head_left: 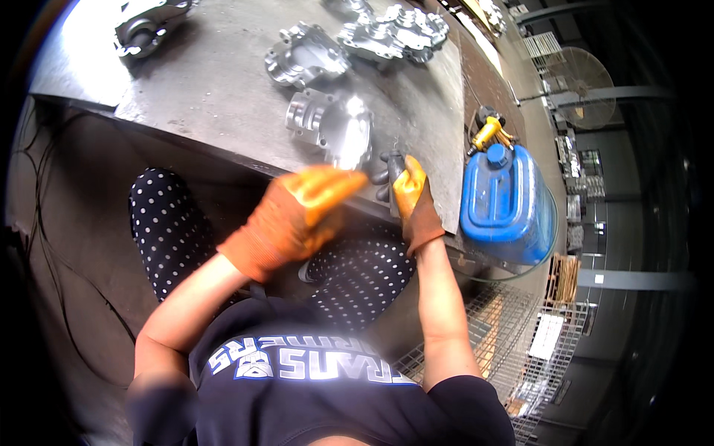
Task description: The person cleans and deburrs several metal engine-like castings on a table using a small hand tool.
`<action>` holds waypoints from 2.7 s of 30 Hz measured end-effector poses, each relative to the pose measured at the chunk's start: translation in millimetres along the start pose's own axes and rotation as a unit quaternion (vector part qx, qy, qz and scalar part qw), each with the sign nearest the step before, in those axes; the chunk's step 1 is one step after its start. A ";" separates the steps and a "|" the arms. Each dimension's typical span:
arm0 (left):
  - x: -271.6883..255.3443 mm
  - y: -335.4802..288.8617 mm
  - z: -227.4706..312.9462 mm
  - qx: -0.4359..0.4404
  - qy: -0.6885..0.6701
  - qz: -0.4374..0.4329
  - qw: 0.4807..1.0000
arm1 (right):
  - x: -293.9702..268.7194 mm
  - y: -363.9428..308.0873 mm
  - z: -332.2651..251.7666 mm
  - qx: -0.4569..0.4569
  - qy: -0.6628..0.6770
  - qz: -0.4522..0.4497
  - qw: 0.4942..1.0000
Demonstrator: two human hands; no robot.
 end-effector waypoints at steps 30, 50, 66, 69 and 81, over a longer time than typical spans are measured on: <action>-54.1 21.8 -36.9 -0.022 0.277 0.031 0.960 | -9.8 -12.6 38.1 0.024 0.279 0.086 0.956; 14.9 6.5 -48.8 -0.080 0.251 -0.051 0.963 | -41.3 50.5 37.2 0.050 0.208 0.132 0.968; -15.3 22.2 -83.4 -0.080 0.218 0.043 0.972 | -39.4 127.8 22.6 0.054 0.084 0.109 0.989; -12.1 26.6 -83.9 -0.063 0.221 0.019 0.973 | -47.5 123.0 29.7 0.103 0.119 0.140 0.978; -21.3 23.6 -92.7 -0.054 0.167 0.030 0.984 | -48.2 108.0 -5.0 -0.060 0.287 0.240 0.925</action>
Point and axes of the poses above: each hand's wrist, its own y-axis towards the middle knuckle, its own x-axis out of the palm, z = x × y, the point moved 7 cm from there along y, towards the middle knuckle, and after that the axes turned 1 degree about y, right-handed, at the moved point
